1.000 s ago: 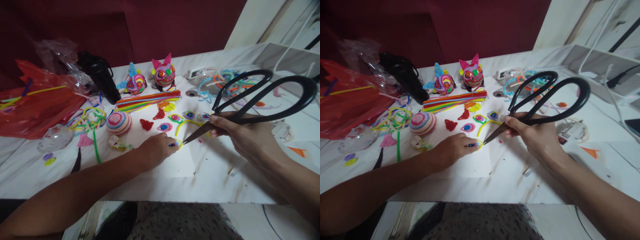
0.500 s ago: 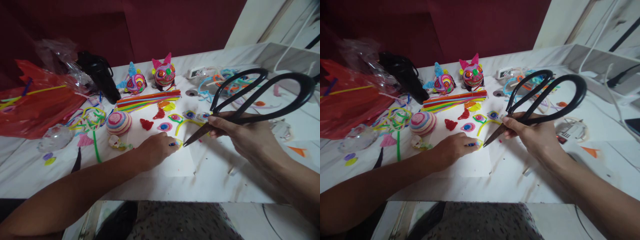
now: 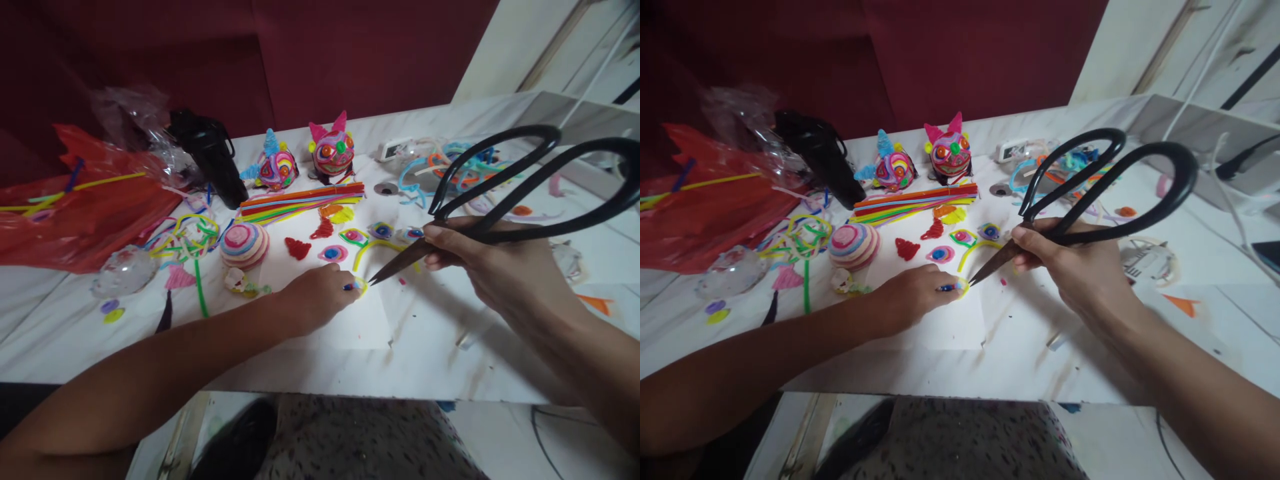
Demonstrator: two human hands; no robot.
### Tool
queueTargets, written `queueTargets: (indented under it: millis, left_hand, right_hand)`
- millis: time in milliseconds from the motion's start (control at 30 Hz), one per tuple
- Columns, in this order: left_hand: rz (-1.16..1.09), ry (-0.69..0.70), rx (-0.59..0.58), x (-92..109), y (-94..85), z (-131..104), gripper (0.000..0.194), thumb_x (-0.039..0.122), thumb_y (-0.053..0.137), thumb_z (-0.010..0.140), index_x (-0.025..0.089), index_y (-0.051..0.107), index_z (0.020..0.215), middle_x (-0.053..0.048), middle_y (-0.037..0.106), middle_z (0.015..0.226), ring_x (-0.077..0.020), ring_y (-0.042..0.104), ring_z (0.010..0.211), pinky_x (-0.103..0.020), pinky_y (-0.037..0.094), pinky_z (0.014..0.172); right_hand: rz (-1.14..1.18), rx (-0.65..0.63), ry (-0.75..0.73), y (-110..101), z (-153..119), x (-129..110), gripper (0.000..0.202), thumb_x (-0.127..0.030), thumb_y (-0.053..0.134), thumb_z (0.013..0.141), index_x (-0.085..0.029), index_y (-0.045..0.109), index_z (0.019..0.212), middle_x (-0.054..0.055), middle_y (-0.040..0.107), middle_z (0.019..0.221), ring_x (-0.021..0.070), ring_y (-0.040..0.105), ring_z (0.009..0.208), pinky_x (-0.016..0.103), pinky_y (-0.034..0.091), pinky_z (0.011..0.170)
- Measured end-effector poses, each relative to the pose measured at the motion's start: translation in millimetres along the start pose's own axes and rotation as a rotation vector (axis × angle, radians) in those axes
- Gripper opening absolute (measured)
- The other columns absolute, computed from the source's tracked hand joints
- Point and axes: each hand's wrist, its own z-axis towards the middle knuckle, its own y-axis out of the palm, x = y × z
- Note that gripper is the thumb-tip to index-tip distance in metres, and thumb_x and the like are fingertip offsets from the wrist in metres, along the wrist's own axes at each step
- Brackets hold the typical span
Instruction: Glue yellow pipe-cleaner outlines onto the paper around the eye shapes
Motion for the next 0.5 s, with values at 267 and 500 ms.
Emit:
queueTargets:
  millis: [267,500]
  left_hand:
    - [0.05,0.007,-0.074,7.1,-10.7,-2.6,0.032,0.007,0.037,0.093,0.008,0.059,0.117,-0.014,0.065,0.117,-0.0211,0.058,0.092,-0.032,0.047,0.086]
    - [-0.076,0.047,0.04,-7.5,2.9,-0.8,0.031,0.003,0.038,0.093,0.011,0.064,0.108,-0.013,0.067,0.115,-0.02,0.061,0.106,-0.032,0.046,0.095]
  right_hand:
    - [-0.096,0.022,-0.083,-7.8,-14.6,-9.6,0.023,-0.034,0.086,0.058,-0.019,0.074,0.071,0.001,0.068,0.06,0.0141,0.063,0.048,0.024,0.057,0.047]
    - [-0.132,0.077,-0.068,-8.8,-23.5,-20.7,0.026,-0.035,0.084,0.06,-0.017,0.074,0.076,0.003,0.069,0.066,0.0191,0.065,0.054,0.033,0.056,0.051]
